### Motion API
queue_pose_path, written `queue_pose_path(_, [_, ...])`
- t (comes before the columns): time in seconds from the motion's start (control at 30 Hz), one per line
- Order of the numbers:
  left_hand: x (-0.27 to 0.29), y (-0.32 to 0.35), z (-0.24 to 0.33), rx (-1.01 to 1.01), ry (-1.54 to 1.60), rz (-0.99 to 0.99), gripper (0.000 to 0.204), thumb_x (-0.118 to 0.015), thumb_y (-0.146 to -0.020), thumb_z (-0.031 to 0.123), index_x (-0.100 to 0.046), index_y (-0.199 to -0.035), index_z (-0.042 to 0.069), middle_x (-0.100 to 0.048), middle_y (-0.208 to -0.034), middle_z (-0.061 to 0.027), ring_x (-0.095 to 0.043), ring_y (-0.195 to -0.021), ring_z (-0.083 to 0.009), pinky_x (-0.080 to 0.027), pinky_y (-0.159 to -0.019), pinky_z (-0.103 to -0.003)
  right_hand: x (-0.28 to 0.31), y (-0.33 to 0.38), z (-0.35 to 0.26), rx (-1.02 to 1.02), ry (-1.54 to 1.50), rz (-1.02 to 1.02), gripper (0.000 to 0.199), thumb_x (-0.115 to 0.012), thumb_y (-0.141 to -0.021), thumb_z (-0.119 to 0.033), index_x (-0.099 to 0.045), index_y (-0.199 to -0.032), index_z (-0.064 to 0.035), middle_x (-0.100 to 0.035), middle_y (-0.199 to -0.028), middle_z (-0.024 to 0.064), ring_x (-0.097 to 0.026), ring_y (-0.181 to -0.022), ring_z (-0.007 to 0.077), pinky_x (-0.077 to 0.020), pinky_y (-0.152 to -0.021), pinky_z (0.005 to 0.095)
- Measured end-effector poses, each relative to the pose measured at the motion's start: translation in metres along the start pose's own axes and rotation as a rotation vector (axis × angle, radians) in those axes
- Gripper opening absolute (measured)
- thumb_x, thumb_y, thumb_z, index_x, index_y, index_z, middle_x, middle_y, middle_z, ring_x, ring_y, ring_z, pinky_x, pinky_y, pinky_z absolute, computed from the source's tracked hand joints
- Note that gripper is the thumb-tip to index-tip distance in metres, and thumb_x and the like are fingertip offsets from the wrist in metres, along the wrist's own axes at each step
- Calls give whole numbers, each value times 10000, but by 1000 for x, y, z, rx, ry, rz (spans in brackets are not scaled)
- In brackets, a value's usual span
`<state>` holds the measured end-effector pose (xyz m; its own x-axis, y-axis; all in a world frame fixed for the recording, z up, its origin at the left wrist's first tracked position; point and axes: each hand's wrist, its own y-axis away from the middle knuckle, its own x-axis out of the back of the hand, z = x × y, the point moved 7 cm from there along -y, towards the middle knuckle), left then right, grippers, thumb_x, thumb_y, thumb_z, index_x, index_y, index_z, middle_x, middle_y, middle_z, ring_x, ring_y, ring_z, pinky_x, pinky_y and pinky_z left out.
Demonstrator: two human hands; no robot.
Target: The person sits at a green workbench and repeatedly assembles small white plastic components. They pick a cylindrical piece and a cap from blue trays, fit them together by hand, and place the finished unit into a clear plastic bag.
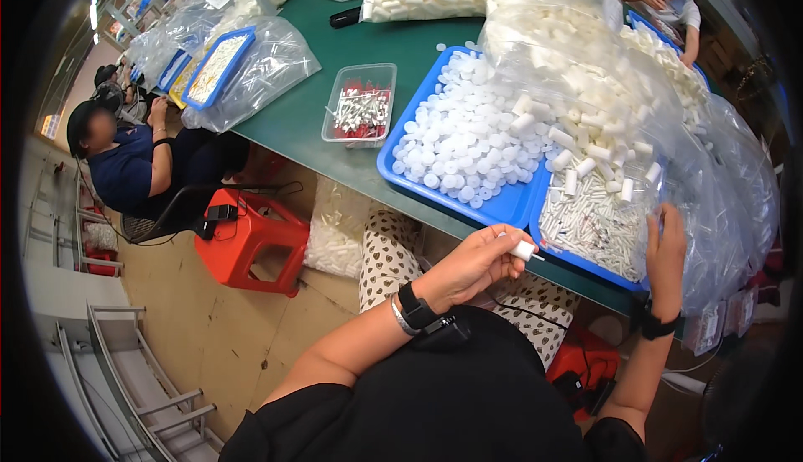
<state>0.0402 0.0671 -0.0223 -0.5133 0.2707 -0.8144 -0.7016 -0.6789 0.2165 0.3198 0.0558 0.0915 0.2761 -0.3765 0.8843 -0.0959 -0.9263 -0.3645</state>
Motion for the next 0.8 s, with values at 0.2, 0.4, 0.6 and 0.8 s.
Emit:
queue_pose_path(0.2, [-1, -1, 2, -119, -19, 112, 158, -545, -1024, 187, -567, -1035, 31, -619, -990, -59, -566, -773, -93, -499, -730, -232, -31, 34, -118, 210, -542, -302, 269, -693, -854, -9, -593, -1104, -4, -620, -946, 143, -629, -779, 261, -506, -692, 338])
queue_pose_path(0.4, [-6, 7, 5, -245, -181, 175, 184, -521, -1034, 184, -539, -1127, 26, -602, -978, -38, -563, -811, -72, -496, -757, -236, -64, 50, -140, 151, -663, -242, 267, -713, -861, -40, -614, -1105, 6, -639, -923, 127, -619, -686, 209, -497, -600, 297])
queue_pose_path(0.6, [-14, 19, 12, -501, -663, 254, 181, -524, -1020, 157, -525, -1155, 37, -550, -1065, -49, -562, -895, -104, -466, -827, -241, -80, 56, -137, 67, -715, -182, 250, -691, -877, -43, -594, -1101, 11, -646, -899, 139, -633, -692, 249, -499, -614, 328])
queue_pose_path(0.8, [-26, 18, 3, -422, -794, -49, 490, -632, -921, 100, -476, -1385, 81, -429, -1375, -100, -425, -1291, -188, -335, -1107, -351, -71, 57, -151, 349, -650, -253, 251, -653, -814, 18, -583, -1055, 4, -651, -892, 172, -655, -752, 350, -510, -635, 390])
